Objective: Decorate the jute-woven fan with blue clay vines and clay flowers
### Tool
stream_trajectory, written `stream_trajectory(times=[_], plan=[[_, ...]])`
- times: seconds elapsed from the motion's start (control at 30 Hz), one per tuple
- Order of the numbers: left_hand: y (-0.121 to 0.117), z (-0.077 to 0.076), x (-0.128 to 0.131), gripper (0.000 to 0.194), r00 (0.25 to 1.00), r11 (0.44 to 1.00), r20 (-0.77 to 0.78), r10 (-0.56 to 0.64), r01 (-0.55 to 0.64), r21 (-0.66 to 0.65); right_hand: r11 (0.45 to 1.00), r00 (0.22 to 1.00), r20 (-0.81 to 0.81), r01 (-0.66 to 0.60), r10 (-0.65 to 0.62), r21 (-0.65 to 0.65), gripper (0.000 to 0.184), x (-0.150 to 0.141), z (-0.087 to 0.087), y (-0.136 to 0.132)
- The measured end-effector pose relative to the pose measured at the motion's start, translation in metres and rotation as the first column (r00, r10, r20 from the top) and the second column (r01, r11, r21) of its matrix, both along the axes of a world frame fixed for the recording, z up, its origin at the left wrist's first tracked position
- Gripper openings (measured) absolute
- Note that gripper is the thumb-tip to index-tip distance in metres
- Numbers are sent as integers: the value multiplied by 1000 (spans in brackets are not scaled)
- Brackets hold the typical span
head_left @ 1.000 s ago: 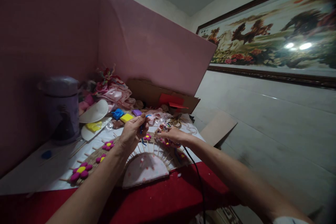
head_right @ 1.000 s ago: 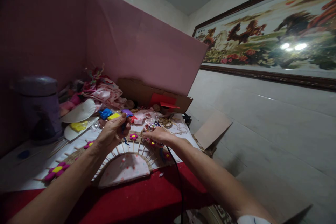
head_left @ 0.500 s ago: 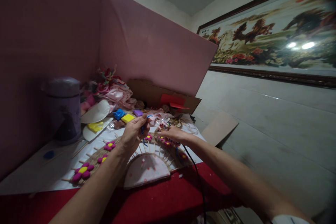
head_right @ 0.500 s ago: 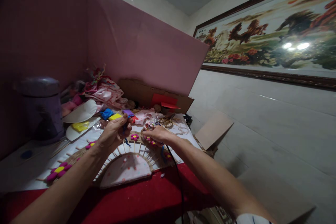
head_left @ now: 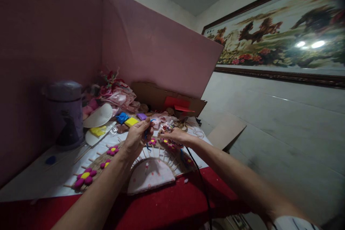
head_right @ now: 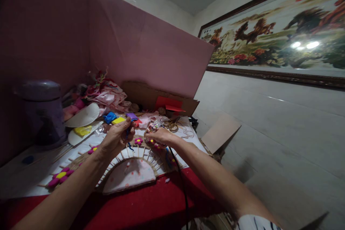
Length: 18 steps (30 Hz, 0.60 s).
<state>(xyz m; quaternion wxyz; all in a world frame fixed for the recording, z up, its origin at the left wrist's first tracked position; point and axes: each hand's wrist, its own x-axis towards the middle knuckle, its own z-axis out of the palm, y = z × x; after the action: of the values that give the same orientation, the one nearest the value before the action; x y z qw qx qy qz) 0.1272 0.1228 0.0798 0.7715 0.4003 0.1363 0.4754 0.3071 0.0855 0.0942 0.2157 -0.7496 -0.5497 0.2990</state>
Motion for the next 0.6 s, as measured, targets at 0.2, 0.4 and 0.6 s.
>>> stream_trajectory(times=[0.2, 0.4, 0.6], plan=[[2, -2, 0, 37, 1000, 1000, -6, 4, -4, 4, 999, 999, 38, -24, 23, 28, 33, 0, -2, 5], [1, 0, 0, 36, 1000, 1000, -13, 10, -10, 6, 999, 999, 7, -37, 37, 11, 34, -8, 6, 5], [0, 2, -1, 36, 1000, 1000, -13, 20, -20, 13, 998, 998, 7, -64, 64, 0, 35, -16, 13, 4]])
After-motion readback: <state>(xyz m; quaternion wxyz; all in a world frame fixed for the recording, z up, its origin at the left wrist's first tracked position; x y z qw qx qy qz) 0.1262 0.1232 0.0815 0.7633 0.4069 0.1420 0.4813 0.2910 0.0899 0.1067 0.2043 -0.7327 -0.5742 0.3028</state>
